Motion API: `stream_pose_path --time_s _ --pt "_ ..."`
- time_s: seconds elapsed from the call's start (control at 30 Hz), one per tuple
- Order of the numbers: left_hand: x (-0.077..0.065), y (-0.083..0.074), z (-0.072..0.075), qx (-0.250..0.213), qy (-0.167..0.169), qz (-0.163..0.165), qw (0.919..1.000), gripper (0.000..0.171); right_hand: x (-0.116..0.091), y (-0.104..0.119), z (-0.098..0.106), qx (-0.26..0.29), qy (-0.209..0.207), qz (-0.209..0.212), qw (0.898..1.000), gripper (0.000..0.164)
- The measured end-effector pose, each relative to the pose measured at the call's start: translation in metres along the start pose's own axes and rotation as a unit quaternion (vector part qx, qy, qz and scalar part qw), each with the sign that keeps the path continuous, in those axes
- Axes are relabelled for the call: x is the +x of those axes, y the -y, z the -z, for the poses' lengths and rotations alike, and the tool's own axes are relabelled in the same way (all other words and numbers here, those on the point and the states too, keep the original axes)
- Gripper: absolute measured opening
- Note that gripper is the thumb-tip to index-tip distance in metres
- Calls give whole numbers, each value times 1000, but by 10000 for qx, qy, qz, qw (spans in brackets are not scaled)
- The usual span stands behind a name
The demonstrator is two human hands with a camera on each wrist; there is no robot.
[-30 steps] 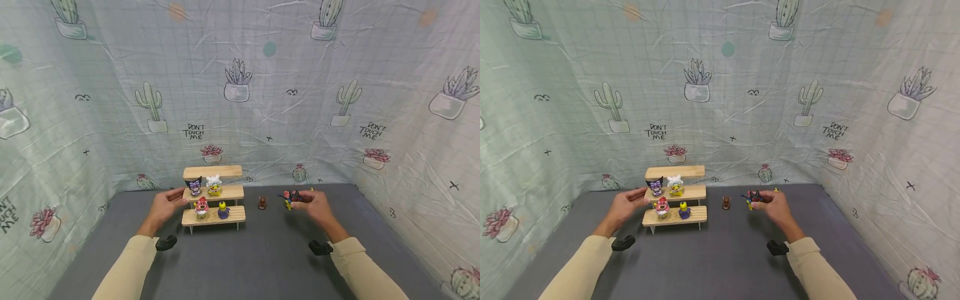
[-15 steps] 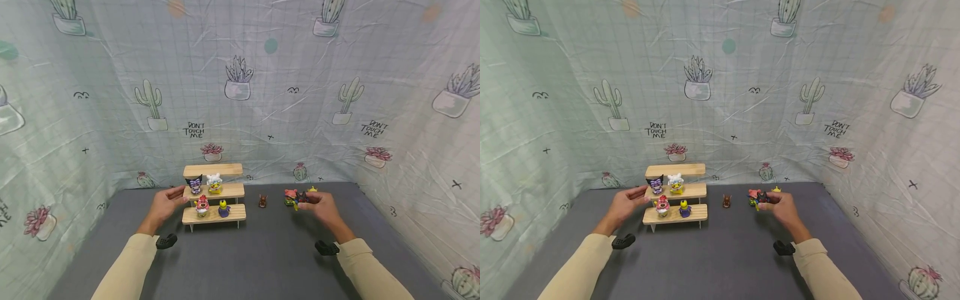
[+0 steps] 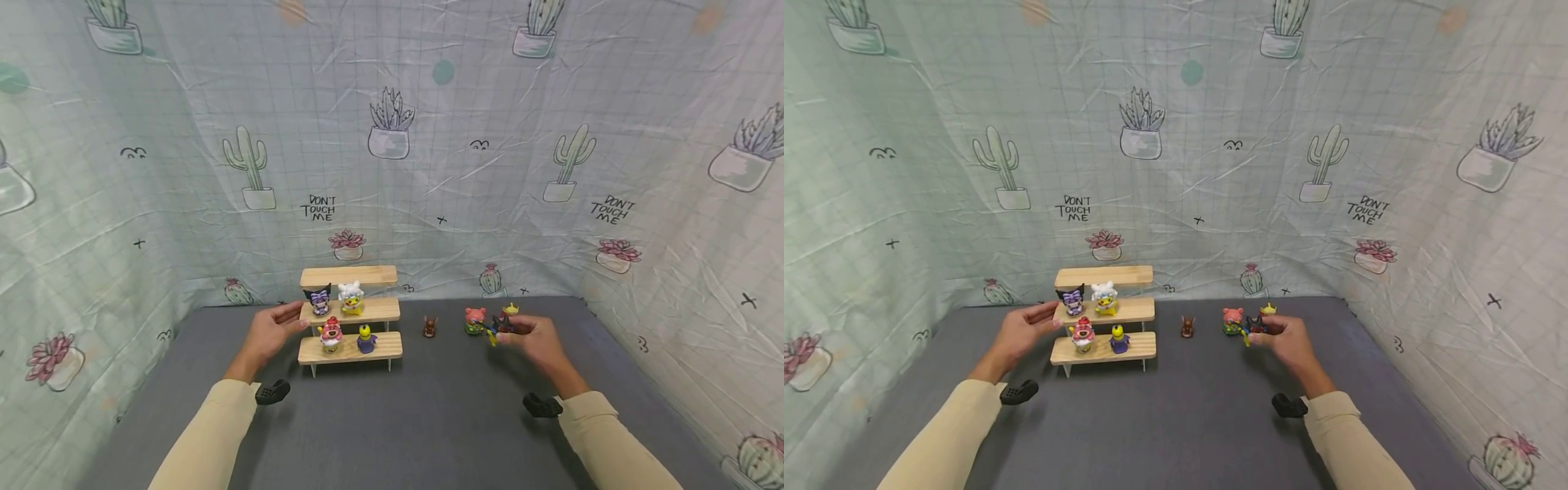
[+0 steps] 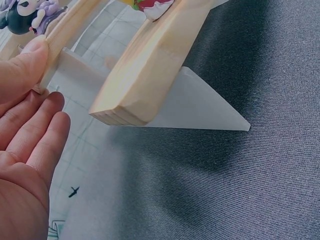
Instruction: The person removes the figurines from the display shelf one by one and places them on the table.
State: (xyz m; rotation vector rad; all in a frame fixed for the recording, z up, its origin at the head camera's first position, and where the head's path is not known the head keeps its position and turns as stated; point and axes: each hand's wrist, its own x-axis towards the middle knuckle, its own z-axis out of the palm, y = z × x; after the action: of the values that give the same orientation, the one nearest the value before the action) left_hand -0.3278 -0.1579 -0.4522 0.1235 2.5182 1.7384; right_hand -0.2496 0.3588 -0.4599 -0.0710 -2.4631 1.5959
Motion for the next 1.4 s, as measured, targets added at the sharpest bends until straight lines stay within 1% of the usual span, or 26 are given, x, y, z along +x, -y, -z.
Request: stream_pose_path --time_s 0.27,0.47,0.8,1.3,1.4 --pt "0 1 0 -24 21 -2 10000 62 0 -7 6 -267 -79 -156 9995 46" --pt "-1 1 0 -22 12 -31 10000 62 -1 -14 12 -449 -51 -323 9985 47" --pt "-1 0 0 -17 8 -30 10000 62 -1 -22 21 -546 -106 -292 9980 44" --pt "0 -1 3 27 51 -20 10000 61 1 -26 32 -368 113 -420 9984 45" --pt "0 -1 3 29 72 -29 10000 61 1 -26 34 -323 99 -452 9984 44"
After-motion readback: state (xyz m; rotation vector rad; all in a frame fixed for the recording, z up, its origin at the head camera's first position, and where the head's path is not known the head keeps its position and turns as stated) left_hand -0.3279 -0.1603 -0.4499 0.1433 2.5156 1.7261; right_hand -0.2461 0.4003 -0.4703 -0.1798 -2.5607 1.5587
